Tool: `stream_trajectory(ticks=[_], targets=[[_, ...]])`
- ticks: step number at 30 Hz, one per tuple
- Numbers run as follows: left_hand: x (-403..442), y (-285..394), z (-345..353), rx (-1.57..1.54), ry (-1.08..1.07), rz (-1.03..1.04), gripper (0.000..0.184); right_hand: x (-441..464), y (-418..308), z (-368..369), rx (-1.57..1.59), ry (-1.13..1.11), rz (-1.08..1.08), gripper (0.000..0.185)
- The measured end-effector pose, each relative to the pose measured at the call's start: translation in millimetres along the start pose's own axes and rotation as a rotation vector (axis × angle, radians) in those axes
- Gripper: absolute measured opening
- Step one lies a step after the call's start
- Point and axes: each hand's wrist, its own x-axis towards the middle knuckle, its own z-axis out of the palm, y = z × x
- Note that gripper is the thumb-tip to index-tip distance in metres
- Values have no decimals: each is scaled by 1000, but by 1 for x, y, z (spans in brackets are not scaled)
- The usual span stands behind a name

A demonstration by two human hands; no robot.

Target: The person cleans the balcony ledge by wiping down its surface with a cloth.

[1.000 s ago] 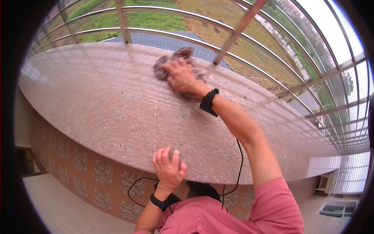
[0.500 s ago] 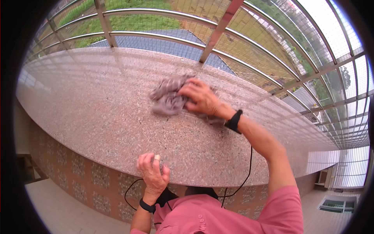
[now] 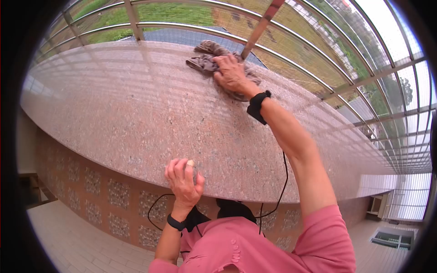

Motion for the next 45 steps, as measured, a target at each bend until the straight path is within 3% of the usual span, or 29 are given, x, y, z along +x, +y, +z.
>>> stream_trajectory(ticks=[5, 9, 13, 18, 26, 31, 33, 34, 35, 39, 41, 45], targets=[[-2, -1, -1, -79, 101, -17, 40, -58, -95, -17, 58, -222, -153, 52], [-4, -10, -13, -258, 131, -59, 41, -134, -156, -15, 172, -217, -398, 50], [0, -35, -37, -199, 174, -59, 40, -206, -172, -49, 346, -254, -429, 44], [18, -80, -44, 2, 135, -45, 38, -239, -127, -71, 350, -223, -463, 38], [34, -94, -30, 251, -13, -139, 37, -164, -8, -71, 90, -38, -260, 32], [33, -94, -32, 186, 8, -204, 38, -115, 60, -82, 116, 19, -16, 48], [34, -92, -32, 210, 5, -210, 38, -91, 118, -77, 62, 120, -11, 49], [35, -92, -32, 196, 18, -192, 37, -87, 142, -72, -116, 207, -54, 50], [36, -91, -33, 205, 5, -203, 37, -87, 164, -72, -168, 149, -73, 49], [36, -90, -34, 189, 6, -196, 36, -91, 167, -74, -99, 88, -62, 47], [36, -90, -33, 191, 14, -192, 36, -94, 153, -75, -144, 65, 78, 47], [34, -95, -33, 180, 29, -170, 34, -110, 136, -70, -186, 115, 24, 47]])
